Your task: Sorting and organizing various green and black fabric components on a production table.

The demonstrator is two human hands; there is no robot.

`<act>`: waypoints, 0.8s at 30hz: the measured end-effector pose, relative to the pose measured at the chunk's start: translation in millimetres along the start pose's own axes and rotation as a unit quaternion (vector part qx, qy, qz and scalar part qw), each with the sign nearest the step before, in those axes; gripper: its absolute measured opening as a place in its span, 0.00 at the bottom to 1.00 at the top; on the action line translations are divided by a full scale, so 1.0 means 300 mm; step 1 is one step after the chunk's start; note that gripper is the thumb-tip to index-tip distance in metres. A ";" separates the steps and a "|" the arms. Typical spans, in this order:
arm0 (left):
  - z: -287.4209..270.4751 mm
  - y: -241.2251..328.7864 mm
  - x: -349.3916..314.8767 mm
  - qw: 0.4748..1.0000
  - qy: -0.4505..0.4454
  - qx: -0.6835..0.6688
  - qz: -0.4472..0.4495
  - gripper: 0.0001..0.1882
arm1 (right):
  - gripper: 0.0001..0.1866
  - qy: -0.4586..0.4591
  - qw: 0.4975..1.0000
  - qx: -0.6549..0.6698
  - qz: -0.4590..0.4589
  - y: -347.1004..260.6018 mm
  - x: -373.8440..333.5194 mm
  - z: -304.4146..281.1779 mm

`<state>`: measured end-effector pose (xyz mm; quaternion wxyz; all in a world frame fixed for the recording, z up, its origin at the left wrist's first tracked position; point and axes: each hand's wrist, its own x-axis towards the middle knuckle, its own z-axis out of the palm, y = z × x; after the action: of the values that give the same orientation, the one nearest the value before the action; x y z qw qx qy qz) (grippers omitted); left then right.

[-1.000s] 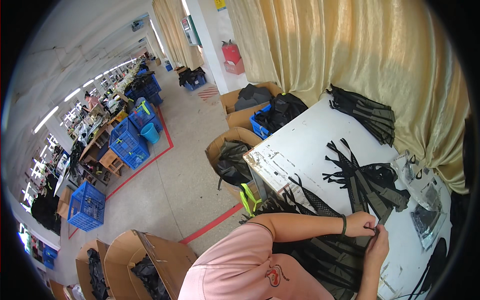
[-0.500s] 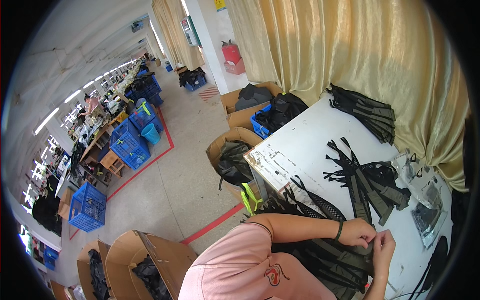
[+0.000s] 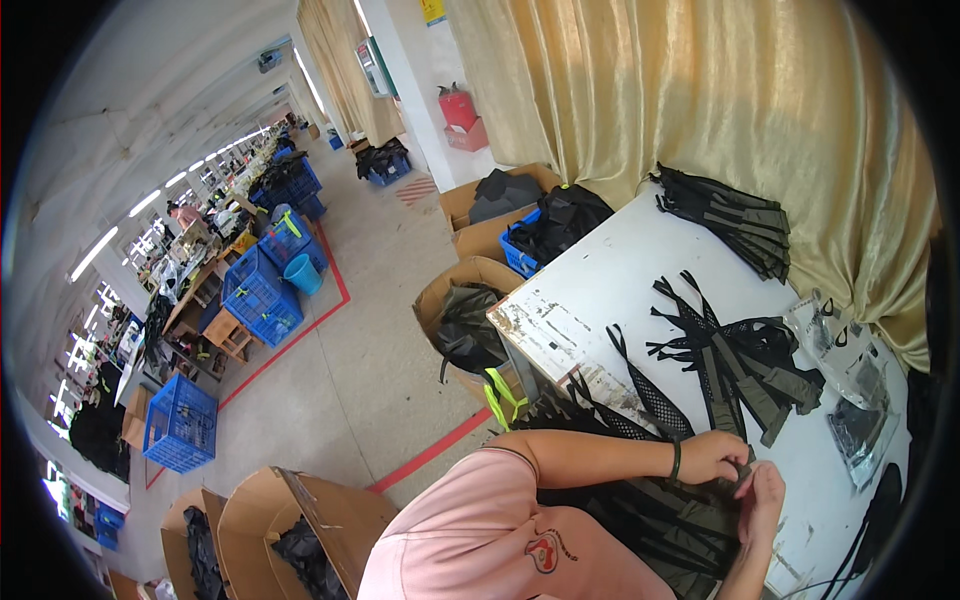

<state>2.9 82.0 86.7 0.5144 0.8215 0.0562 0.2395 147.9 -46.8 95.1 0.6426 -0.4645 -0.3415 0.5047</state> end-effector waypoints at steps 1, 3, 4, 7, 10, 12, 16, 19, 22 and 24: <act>-0.003 0.005 0.017 0.999 0.004 -0.052 0.002 0.10 | 0.07 0.015 1.000 0.002 0.000 -0.002 -0.017 0.008; -0.012 -0.007 0.033 0.996 0.017 -0.084 0.025 0.08 | 0.13 0.041 0.999 -0.026 0.006 -0.014 -0.045 0.048; -0.015 -0.020 0.028 0.992 0.060 -0.092 0.058 0.08 | 0.26 -0.047 0.996 0.010 0.080 -0.006 -0.051 0.016; -0.096 0.007 0.029 0.997 0.037 -0.005 0.064 0.07 | 0.18 -0.085 0.993 0.060 0.063 0.020 -0.013 0.030; -0.141 0.015 0.019 0.998 0.031 0.032 0.045 0.07 | 0.11 -0.051 0.991 0.099 0.076 -0.017 0.006 0.105; -0.155 0.015 0.035 1.000 0.019 -0.006 0.004 0.08 | 0.07 -0.012 0.996 0.072 0.048 0.022 0.021 0.059; -0.106 0.079 0.048 0.994 -0.106 -0.029 -0.002 0.09 | 0.08 0.155 0.888 -0.379 -0.210 0.048 0.019 0.065; -0.070 0.065 0.050 0.998 0.005 0.036 -0.049 0.12 | 0.08 0.207 0.900 -0.344 -0.167 0.020 0.010 0.056; -0.083 0.030 0.057 0.986 -0.064 0.012 -0.153 0.14 | 0.08 0.205 0.932 -0.268 -0.135 -0.002 0.014 -0.004; -0.089 0.010 0.056 0.976 -0.071 -0.026 -0.202 0.15 | 0.08 0.184 0.950 -0.219 -0.126 -0.018 0.013 -0.001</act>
<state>5.0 108.2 104.5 0.5757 0.7948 0.1779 0.0728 150.9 -43.3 100.1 0.6356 -0.6313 -0.3752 0.2380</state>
